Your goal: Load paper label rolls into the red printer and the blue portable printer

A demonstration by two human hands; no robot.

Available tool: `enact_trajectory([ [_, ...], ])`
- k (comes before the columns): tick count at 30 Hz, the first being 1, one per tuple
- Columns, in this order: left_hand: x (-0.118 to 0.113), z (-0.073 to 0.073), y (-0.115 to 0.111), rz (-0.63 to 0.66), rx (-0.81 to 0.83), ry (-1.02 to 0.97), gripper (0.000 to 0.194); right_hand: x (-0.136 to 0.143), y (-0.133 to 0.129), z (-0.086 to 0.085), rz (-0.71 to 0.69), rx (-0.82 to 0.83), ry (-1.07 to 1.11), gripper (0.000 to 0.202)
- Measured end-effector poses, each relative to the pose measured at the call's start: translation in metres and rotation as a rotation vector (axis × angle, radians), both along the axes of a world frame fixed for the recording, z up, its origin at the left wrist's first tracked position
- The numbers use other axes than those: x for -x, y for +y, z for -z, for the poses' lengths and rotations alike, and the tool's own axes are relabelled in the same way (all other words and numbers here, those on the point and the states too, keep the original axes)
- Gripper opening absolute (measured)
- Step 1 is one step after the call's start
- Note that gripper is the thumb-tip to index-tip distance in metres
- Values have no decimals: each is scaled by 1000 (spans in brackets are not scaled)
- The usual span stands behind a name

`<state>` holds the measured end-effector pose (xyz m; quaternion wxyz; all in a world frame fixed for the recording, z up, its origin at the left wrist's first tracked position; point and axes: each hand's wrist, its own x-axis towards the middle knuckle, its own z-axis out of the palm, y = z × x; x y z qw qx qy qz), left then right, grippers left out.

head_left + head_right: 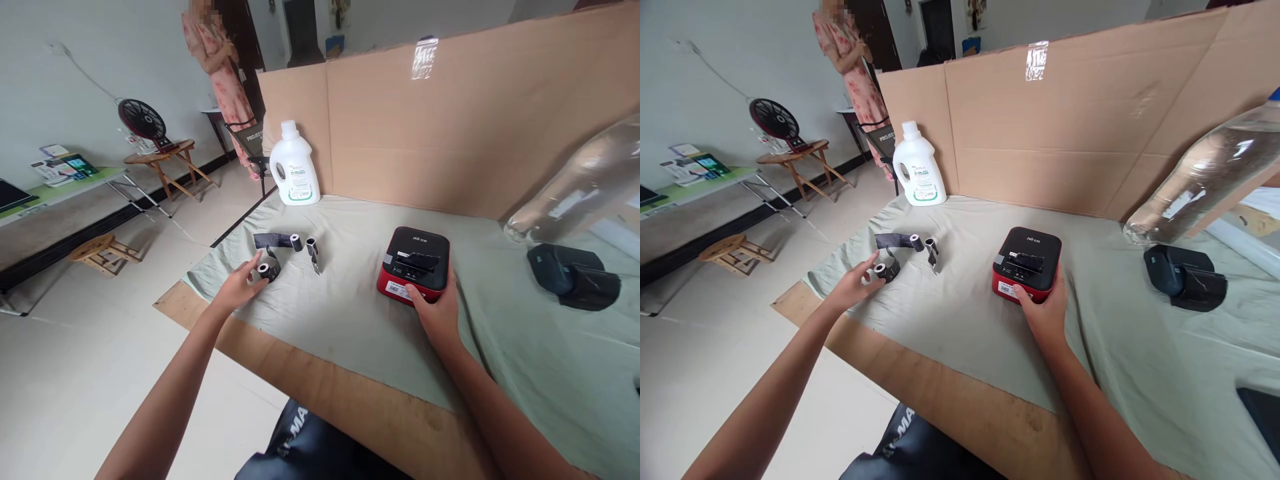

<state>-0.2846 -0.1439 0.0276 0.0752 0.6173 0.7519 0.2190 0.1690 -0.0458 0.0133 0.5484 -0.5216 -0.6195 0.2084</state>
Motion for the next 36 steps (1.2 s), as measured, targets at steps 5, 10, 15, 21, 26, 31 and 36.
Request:
enact_trajectory([
  [5,10,28,-15,-331,87,136,73,0,-11,1,4,31,-24,98],
  [10,9,42,-20,-399,212,237,68,1,-30,1,-16,83,-41,91],
  [15,8,46,-33,-424,195,268,72,0,-46,10,89,174,-73,73],
  [21,13,16,-29,-468,364,241,67,-2,-64,14,57,302,-128,37],
  [26,-12,-57,32,-360,57,346,58,2,-67,9,-19,333,-114,28],
  [31,-51,-70,117,208,149,359,48,0,-65,9,-33,304,-53,31],
  [36,-43,-70,141,176,254,363,32,-4,-65,7,-48,301,-26,33],
])
